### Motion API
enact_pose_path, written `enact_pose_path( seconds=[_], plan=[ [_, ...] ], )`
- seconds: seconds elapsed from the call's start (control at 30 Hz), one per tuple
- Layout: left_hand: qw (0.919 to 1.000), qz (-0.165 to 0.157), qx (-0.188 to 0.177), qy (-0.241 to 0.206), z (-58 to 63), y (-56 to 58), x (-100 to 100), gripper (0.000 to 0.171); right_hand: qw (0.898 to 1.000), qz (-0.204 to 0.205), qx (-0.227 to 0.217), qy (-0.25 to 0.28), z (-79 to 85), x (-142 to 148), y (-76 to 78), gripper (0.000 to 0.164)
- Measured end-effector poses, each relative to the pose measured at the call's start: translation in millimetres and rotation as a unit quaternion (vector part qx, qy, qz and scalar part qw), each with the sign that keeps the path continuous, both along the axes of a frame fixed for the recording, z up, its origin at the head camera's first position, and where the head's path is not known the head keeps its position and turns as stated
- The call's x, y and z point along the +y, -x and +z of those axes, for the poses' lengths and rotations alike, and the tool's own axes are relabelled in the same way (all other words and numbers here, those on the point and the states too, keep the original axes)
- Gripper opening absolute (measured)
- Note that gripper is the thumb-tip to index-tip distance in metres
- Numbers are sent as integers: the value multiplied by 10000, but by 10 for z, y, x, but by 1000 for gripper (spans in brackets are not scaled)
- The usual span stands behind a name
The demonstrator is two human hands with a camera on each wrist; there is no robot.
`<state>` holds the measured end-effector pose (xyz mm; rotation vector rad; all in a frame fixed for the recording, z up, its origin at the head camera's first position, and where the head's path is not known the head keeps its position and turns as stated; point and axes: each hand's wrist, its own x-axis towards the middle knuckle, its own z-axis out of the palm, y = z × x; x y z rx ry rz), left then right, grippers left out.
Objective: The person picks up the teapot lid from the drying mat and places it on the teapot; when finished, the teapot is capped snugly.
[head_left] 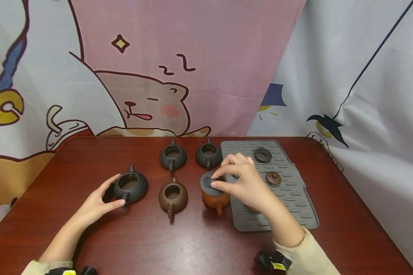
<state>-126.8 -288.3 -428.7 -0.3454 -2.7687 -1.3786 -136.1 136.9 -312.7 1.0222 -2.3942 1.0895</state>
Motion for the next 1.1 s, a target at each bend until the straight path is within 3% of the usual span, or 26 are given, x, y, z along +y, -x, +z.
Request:
enact_pose_path(
  seconds=[0.43,0.8,1.1],
  plan=[
    [10000,-10,56,30,-8,-5,0,81,9996,239,37,138,42,-464,36,13],
    [9999,-13,134,93,-14,-20,-6,79,9999,121,-57,99,67,-913,67,12],
    [9999,-18,86,68,-1,-23,1,80,9997,0,25,-233,26,-1228,118,12]
  ],
)
